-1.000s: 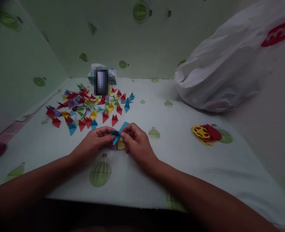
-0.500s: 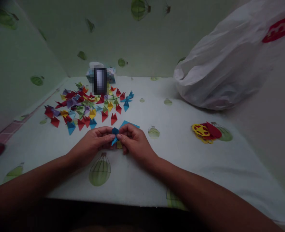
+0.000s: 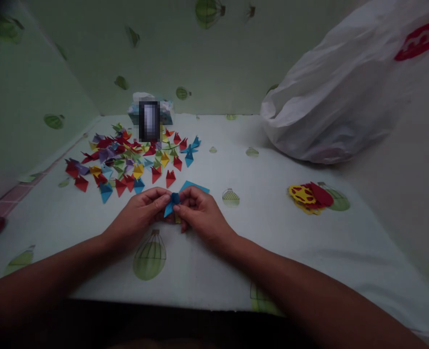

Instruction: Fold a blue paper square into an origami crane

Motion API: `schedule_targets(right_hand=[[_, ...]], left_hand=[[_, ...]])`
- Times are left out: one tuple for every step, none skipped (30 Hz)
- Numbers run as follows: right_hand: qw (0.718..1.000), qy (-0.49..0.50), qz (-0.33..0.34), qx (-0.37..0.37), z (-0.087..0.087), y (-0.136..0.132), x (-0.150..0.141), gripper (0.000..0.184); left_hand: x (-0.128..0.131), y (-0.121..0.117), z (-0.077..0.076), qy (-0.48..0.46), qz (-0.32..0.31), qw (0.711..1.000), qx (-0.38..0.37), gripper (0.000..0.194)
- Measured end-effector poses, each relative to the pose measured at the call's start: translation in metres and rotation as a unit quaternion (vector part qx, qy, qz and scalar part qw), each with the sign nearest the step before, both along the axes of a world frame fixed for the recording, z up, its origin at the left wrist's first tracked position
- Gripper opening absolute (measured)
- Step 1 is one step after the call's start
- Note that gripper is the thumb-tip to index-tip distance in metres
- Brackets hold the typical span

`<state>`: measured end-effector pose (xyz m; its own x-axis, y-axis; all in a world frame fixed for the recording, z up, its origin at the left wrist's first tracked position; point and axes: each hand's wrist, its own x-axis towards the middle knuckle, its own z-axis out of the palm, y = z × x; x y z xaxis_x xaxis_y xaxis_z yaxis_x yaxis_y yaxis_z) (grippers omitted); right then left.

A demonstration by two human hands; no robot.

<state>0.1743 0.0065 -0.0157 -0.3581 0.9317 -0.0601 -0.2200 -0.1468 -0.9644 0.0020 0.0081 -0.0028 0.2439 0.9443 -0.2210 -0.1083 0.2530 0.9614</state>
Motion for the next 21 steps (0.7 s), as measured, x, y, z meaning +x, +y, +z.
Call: schedule_targets(right_hand=[[1.000, -0.001, 0.000, 0.001, -0.0001, 0.0001, 0.0000, 0.020], [1.000, -0.002, 0.001, 0.001, -0.0002, 0.0002, 0.0001, 0.020], [1.000, -0.004, 0.001, 0.000, -0.0001, 0.0003, 0.0003, 0.021], [1.000, -0.005, 0.001, 0.001, 0.0001, 0.0003, 0.0005, 0.021], [1.000, -0.008, 0.001, 0.003, 0.0004, 0.0003, 0.0009, 0.021], [1.000, -0.010, 0.002, 0.007, 0.0009, 0.0001, 0.0013, 0.021], [1.000, -0.012, 0.003, 0.012, 0.0014, -0.0001, 0.0016, 0.020], [1.000, -0.012, 0.003, 0.018, 0.0020, -0.0003, 0.0019, 0.020], [1.000, -0.011, 0.000, 0.021, 0.0026, -0.0005, 0.0021, 0.020], [1.000, -0.008, -0.004, 0.022, 0.0030, -0.0007, 0.0021, 0.020], [1.000, -0.003, -0.008, 0.020, 0.0033, -0.0008, 0.0021, 0.022], [1.000, 0.002, -0.012, 0.015, 0.0034, -0.0009, 0.0019, 0.023], [1.000, 0.008, -0.013, 0.009, 0.0034, -0.0008, 0.0017, 0.023], [1.000, 0.013, -0.012, 0.003, 0.0031, -0.0008, 0.0015, 0.023], [1.000, 0.017, -0.010, -0.001, 0.0027, -0.0007, 0.0013, 0.022], [1.000, 0.020, -0.008, -0.003, 0.0023, -0.0006, 0.0013, 0.022], [1.000, 0.023, -0.008, -0.003, 0.0019, -0.0005, 0.0013, 0.022], [1.000, 0.023, -0.008, -0.001, 0.0015, -0.0004, 0.0014, 0.022], [1.000, 0.023, -0.007, 0.002, 0.0013, -0.0004, 0.0016, 0.022], [1.000, 0.023, -0.006, 0.005, 0.0011, -0.0004, 0.0017, 0.022], [1.000, 0.025, -0.004, 0.007, 0.0011, -0.0003, 0.0018, 0.022]], left_hand=[[0.0000, 0.0002, 0.0001, -0.001, 0.002, 1.000, -0.003, 0.027], [-0.0001, 0.0004, 0.0001, -0.004, 0.003, 1.000, -0.005, 0.027], [-0.0003, 0.0007, -0.0001, -0.007, 0.003, 1.000, -0.005, 0.027], [-0.0007, 0.0009, -0.0003, -0.009, 0.002, 1.000, -0.004, 0.026], [-0.0011, 0.0011, -0.0006, -0.011, 0.001, 1.000, -0.003, 0.025], [-0.0016, 0.0012, -0.0010, -0.011, 0.000, 1.000, -0.001, 0.024], [-0.0021, 0.0014, -0.0012, -0.010, -0.001, 1.000, 0.000, 0.023], [-0.0025, 0.0014, -0.0014, -0.009, 0.001, 1.000, 0.002, 0.021], [-0.0028, 0.0014, -0.0015, -0.007, 0.002, 1.000, 0.004, 0.020], [-0.0029, 0.0013, -0.0014, -0.008, 0.004, 1.000, 0.007, 0.019], [-0.0028, 0.0012, -0.0012, -0.010, 0.004, 1.000, 0.010, 0.019], [-0.0026, 0.0010, -0.0009, -0.012, 0.004, 1.000, 0.013, 0.019], [-0.0024, 0.0007, -0.0005, -0.014, 0.003, 1.000, 0.015, 0.019], [-0.0021, 0.0005, 0.0000, -0.015, 0.002, 1.000, 0.016, 0.019], [-0.0020, 0.0002, 0.0005, -0.014, 0.001, 1.000, 0.017, 0.020], [-0.0018, 0.0000, 0.0010, -0.012, 0.000, 1.000, 0.020, 0.020], [-0.0018, -0.0001, 0.0013, -0.009, 0.000, 1.000, 0.023, 0.020], [-0.0019, -0.0001, 0.0015, -0.006, 0.002, 1.000, 0.026, 0.020], [-0.0021, 0.0000, 0.0015, -0.003, 0.004, 1.000, 0.027, 0.020], [-0.0023, 0.0002, 0.0012, -0.002, 0.008, 1.000, 0.028, 0.020], [-0.0026, 0.0004, 0.0008, -0.001, 0.013, 1.000, 0.028, 0.020]])
